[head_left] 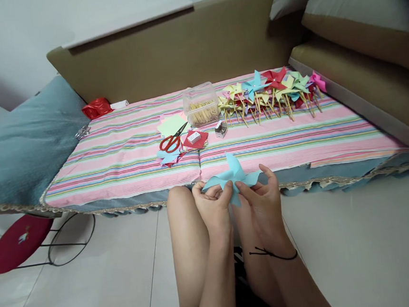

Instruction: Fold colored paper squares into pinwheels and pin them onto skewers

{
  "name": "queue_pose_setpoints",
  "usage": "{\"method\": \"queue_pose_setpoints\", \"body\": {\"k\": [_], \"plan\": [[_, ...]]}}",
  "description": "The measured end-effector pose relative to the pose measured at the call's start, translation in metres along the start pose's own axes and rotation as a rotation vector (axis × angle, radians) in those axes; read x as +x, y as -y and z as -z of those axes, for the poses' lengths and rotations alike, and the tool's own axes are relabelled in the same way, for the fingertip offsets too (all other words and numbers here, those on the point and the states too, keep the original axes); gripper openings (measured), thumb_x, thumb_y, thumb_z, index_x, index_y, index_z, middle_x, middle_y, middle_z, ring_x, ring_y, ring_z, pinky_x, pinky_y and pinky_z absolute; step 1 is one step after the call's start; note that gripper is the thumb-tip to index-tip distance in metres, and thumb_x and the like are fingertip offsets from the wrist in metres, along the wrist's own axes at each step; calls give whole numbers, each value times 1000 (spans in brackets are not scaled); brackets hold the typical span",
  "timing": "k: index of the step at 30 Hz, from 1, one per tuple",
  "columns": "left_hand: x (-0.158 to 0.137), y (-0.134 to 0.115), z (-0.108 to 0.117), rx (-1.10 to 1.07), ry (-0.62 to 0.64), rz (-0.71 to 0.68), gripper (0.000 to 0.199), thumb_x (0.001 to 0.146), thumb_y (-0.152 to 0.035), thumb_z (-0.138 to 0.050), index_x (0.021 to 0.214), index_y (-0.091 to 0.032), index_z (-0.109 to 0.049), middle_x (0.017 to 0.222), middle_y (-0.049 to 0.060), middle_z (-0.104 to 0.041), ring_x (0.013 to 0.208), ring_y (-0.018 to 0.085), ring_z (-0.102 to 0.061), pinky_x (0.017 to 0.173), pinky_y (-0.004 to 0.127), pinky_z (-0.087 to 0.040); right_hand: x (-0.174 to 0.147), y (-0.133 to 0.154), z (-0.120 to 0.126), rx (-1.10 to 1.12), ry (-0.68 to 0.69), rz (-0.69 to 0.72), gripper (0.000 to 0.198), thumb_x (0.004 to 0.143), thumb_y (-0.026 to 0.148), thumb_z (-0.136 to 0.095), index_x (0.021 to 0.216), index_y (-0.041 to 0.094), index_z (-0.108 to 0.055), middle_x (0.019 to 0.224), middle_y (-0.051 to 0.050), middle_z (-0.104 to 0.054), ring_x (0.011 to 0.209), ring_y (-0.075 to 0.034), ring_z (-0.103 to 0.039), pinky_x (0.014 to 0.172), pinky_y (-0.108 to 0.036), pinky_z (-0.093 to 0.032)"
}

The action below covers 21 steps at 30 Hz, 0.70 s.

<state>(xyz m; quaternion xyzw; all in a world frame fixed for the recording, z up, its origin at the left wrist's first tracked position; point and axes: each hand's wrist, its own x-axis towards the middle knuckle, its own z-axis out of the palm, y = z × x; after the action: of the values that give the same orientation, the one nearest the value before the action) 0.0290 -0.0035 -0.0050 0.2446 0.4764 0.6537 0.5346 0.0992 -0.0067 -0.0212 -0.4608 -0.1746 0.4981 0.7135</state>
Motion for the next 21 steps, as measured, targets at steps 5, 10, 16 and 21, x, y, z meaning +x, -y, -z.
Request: {"method": "queue_pose_setpoints", "body": {"k": [5,10,16,21], "plan": [[0,-1,-3,25,-28,31,56,64,-16,-76,100,-21,-34,62,-5,-67,55,8,-60,61,21,-46,5,-2,4,-19,-24,-33,88,55,23,-83,128,22,-34,65,8,-66,59,-14,-64,70,-32,-54],[7,6,-1,36,-1,56,56,62,-19,-77,97,-23,-34,63,-5,-67,54,10,-61,60,21,-45,12,1,4,-37,-21,-78,85,51,22,-84,124,21,-40,63,8,-64,57,-13,-64,68,-32,-55],[32,-5,13,128,239,136,48,66,-25,-75,97,-23,-38,67,-4,-67,56,10,-61,60,21,-43,36,9,7,-156,20,-126,97,45,25,-86,129,18,-36,60,7,-65,55,-15,-63,56,-28,-52],[61,-12,15,408,417,140,48,63,-25,-76,96,-23,-41,64,-4,-67,51,10,-56,50,20,-36,67,6,17,-418,224,-134,97,47,25,-85,132,20,-39,57,6,-66,50,-18,-62,47,-29,-49]]}}
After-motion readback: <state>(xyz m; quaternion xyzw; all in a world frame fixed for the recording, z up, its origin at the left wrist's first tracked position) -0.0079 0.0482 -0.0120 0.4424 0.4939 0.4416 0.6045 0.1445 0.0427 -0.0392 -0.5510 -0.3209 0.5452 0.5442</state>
